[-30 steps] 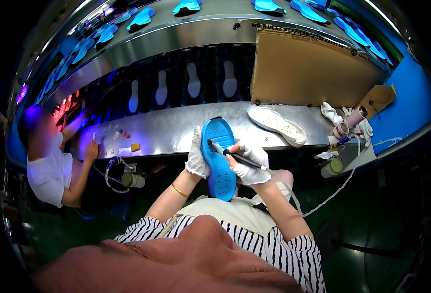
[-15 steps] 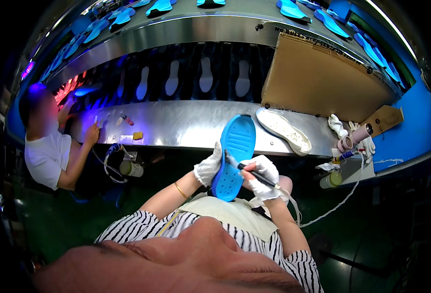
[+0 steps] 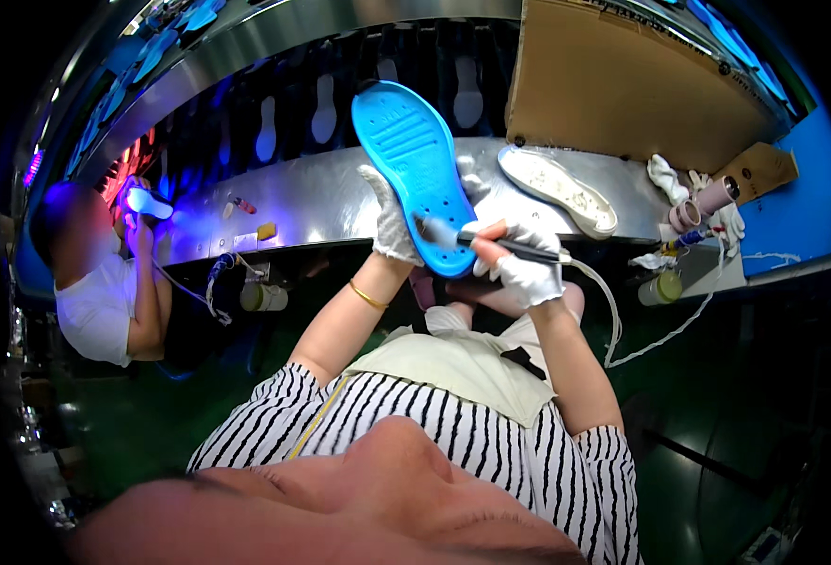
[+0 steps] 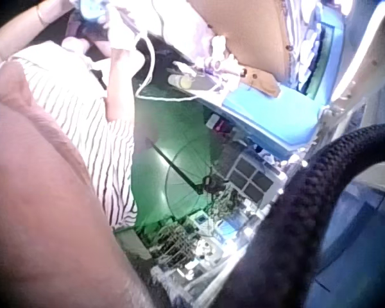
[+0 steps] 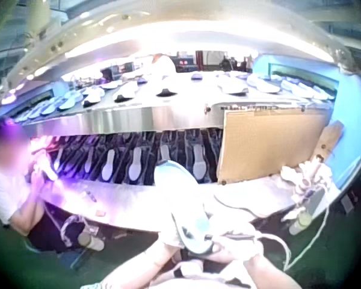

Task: The person applies a liquid substance to blue shoe soles using a brush, handling the soles one by one and placing them onto a moving conveyor belt.

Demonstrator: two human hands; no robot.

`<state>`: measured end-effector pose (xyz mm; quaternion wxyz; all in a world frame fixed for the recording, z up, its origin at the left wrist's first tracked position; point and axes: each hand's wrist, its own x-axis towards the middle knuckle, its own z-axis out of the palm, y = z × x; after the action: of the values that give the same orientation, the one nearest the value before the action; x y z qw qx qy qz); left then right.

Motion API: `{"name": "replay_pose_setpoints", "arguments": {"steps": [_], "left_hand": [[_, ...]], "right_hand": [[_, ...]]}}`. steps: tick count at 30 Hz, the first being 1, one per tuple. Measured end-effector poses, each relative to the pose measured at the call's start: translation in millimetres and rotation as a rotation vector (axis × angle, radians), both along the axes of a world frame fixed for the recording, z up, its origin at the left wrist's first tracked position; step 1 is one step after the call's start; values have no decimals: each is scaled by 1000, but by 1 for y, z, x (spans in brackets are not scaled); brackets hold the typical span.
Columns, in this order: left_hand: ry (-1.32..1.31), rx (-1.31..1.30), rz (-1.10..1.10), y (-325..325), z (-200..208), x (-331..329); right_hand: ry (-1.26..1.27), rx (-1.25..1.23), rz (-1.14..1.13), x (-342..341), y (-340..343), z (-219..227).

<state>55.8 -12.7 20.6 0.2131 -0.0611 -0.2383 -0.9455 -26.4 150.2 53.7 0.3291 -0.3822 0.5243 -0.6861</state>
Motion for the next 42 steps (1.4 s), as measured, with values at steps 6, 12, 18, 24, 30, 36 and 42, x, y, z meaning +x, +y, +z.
{"name": "replay_pose_setpoints", "arguments": {"steps": [6, 12, 18, 24, 30, 36, 42], "left_hand": [[163, -45, -5, -21, -5, -7], [147, -160, -14, -25, 9, -2], [-81, -548, -13, -38, 14, -2], [-260, -701, -122, -49, 14, -3], [-614, -701, -159, -47, 40, -16], [-758, -768, -165, -44, 49, -23], [-765, -891, -201, -52, 56, -25]], "right_hand": [[54, 40, -2, 19, -5, 2], [-30, -16, -26, -8, -5, -5], [241, 251, 208, -22, -12, -10], [89, 198, 354, -32, -10, 0], [678, 119, 210, -19, -20, 8], [189, 165, 252, -32, -22, 9], [573, 158, 191, -34, -27, 7]]}}
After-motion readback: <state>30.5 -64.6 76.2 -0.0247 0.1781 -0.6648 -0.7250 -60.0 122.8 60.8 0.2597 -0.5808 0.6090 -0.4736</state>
